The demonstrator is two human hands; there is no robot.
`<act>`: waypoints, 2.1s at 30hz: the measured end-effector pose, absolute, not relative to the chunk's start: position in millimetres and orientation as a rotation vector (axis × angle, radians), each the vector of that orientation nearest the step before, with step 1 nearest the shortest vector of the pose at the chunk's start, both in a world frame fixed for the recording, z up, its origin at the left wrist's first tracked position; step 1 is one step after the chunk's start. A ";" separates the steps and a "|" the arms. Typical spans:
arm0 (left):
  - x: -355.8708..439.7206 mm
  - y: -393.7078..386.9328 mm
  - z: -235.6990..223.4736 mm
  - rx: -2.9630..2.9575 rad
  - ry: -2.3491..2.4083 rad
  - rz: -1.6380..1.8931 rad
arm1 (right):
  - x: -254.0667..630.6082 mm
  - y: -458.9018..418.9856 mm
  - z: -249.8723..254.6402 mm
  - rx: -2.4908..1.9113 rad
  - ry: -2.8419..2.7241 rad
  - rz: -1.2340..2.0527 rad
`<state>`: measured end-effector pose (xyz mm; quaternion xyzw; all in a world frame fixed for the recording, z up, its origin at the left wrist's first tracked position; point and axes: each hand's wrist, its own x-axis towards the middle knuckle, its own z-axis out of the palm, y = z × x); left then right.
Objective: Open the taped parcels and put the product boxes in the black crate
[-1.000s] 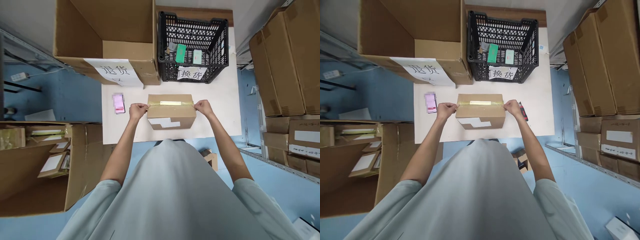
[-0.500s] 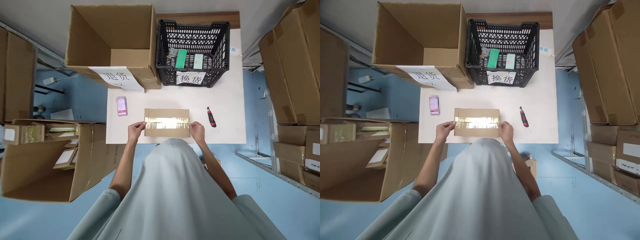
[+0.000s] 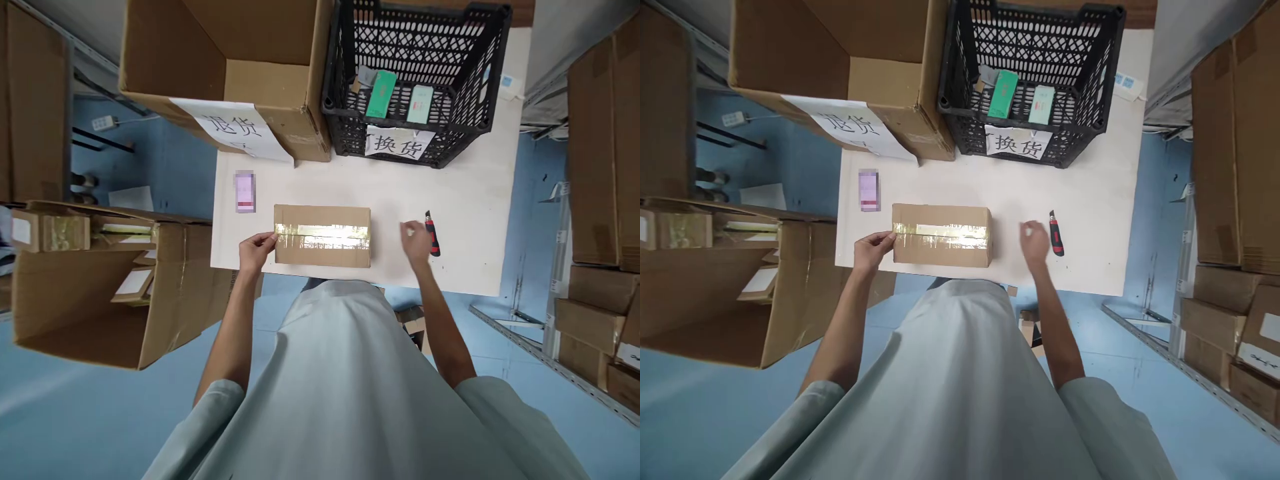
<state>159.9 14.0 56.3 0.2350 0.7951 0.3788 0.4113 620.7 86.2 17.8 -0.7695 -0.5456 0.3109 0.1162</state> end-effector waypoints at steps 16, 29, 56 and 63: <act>144.9 12.6 58.1 0.838 1.788 0.754 | 598.3 58.3 22.3 -2.497 -1.196 0.983; 118.5 19.4 53.9 0.912 1.579 0.782 | 495.7 27.4 97.5 -2.298 -1.170 0.951; 89.8 42.9 21.7 1.193 1.254 0.808 | 304.0 64.0 177.5 -2.115 -3.069 0.702; 90.4 41.7 20.7 1.191 1.258 0.818 | 296.0 65.3 182.5 -2.164 -3.109 0.659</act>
